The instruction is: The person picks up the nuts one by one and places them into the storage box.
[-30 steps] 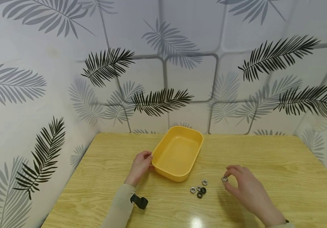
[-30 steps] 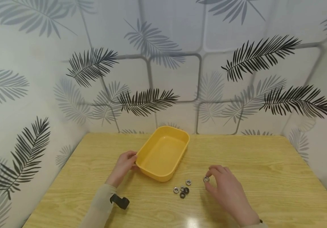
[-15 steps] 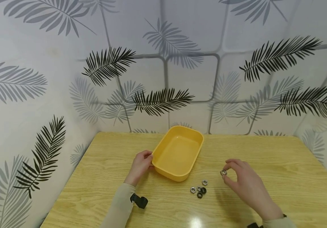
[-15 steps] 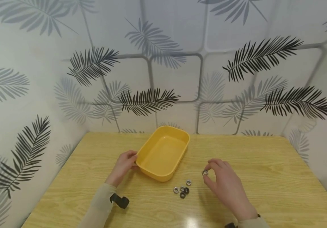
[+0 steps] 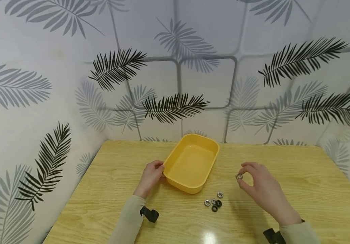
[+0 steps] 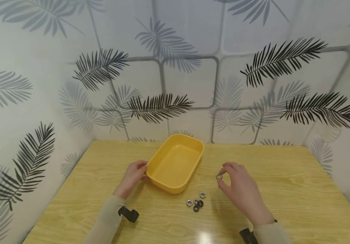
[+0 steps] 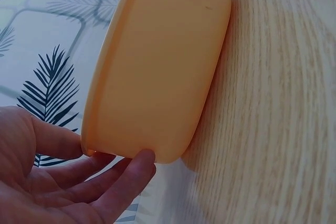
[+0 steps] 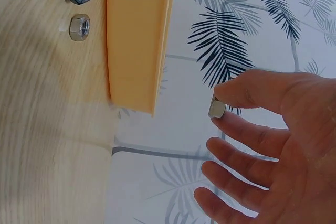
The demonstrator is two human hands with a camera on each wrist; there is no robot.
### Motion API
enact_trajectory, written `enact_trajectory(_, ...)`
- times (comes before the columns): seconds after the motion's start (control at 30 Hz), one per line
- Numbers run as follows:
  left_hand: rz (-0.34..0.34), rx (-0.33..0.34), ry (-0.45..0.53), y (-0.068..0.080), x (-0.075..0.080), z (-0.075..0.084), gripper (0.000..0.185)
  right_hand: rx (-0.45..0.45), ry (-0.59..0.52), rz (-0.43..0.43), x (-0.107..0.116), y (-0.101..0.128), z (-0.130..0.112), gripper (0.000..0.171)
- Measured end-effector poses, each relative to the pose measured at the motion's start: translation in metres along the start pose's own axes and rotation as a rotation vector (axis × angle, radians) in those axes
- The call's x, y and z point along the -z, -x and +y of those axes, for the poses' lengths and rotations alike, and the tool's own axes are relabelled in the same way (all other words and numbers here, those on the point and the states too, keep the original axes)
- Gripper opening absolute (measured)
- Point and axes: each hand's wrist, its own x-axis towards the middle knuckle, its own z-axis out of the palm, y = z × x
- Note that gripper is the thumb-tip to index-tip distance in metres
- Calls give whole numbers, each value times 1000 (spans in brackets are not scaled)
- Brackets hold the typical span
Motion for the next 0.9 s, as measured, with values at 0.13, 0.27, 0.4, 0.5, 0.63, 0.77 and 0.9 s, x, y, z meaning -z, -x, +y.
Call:
enact_trajectory(0.13, -5, 0, 13, 0, 0, 1, 26, 15, 1, 12, -1, -5, 0, 14)
enact_trajectory(0.27, -9, -3, 9, 1, 1, 2, 26, 26, -5, 36, -3, -9, 0, 14)
enact_trajectory(0.4, -9, 0, 4, 0, 1, 1, 26, 25, -14, 52, -6, -13, -1, 14)
enact_trajectory(0.5, -7, 8, 4, -1, 1, 2, 26, 21, -14, 53, -8, -16, -1, 15)
enact_trajectory(0.63, -8, 9, 8, -2, 1, 0, 26, 24, -16, 62, -10, -21, 0, 15)
enact_trajectory(0.77, -4, 16, 13, -3, 0, -1, 25, 34, -21, 71, -11, -25, 2, 16)
enact_trajectory(0.9, 1, 21, 14, -2, 1, -2, 24, 30, -30, 59, -14, -30, 4, 16)
